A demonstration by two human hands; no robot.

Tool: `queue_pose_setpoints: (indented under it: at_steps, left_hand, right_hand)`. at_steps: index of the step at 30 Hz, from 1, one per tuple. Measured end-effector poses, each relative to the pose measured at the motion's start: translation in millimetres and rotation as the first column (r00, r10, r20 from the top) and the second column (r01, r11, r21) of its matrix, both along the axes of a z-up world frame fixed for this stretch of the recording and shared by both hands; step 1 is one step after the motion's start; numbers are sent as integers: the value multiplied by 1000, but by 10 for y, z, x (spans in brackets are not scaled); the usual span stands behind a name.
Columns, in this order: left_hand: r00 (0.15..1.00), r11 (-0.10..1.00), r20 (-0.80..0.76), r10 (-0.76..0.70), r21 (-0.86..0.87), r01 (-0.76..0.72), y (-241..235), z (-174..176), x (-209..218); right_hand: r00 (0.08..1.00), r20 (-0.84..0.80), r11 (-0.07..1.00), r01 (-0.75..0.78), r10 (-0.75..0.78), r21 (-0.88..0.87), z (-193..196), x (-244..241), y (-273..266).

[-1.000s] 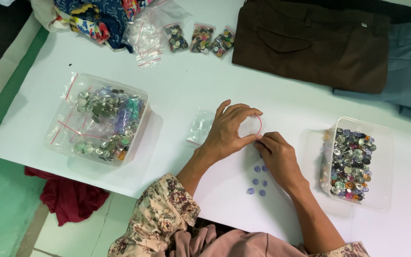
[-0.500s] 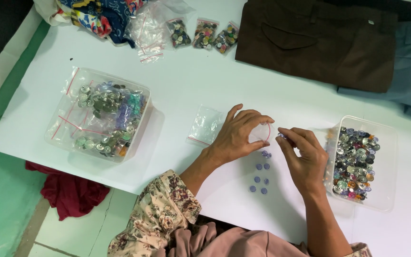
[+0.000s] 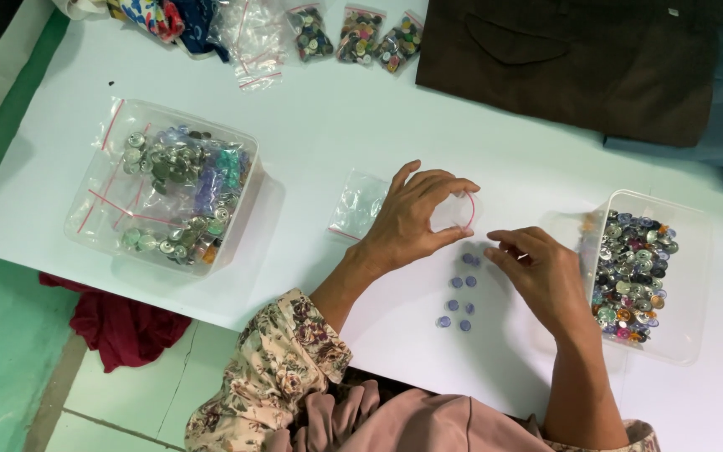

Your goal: The person is sorting through a container of various buttons, selecting specific ones to arrange on the table and then pack into small plastic zip-lock bags.

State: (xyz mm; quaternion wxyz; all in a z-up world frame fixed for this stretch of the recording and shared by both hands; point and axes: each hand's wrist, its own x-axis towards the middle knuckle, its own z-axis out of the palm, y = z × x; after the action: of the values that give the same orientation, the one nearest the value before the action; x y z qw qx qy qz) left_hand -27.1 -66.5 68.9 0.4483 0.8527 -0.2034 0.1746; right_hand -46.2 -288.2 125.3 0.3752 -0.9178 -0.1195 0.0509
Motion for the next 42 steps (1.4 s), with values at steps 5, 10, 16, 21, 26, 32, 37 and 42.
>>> queue_pose_setpoints:
  at_steps: [5,10,16,21,26,32,37,42]
  left_hand:
    - [1000,1000,-4,12,-14,-12,1,-12,-3]
    - [1000,1000,4,-2,1,2,-36,-23,-17]
    - [1000,1000,-18,-20,24,21,-44,-45,-19]
    - [998,999,-39,-42,16,43,-62,-54,-34]
    - [996,996,-47,-79,40,81,-167,-84,-79]
    - [993,993,-65,-101,59,105,-185,-64,-103]
    - [994,993,-61,-87,74,91,-157,-109,-55]
    - [997,997,-67,-46,60,50,-120,-171,-22]
  right_hand:
    - [990,-126,988,-86,70,-125,57,-80,286]
    - [987,23,967,-150,158,-205,-81,-134,457]
    - [977,79,970,-181,195,-165,-178,-79,316]
    - [971,234,996,-65,51,55,-140,-5,31]
    - [951,310,967,-77,-3,243,-89,-43,58]
    - [933,357,942,-145,28,304,-86,-45,83]
    - [956,292,957,-67,-20,284,-48,-35,-55]
    - [997,-65,995,35,-29,96,-111,-147,-109]
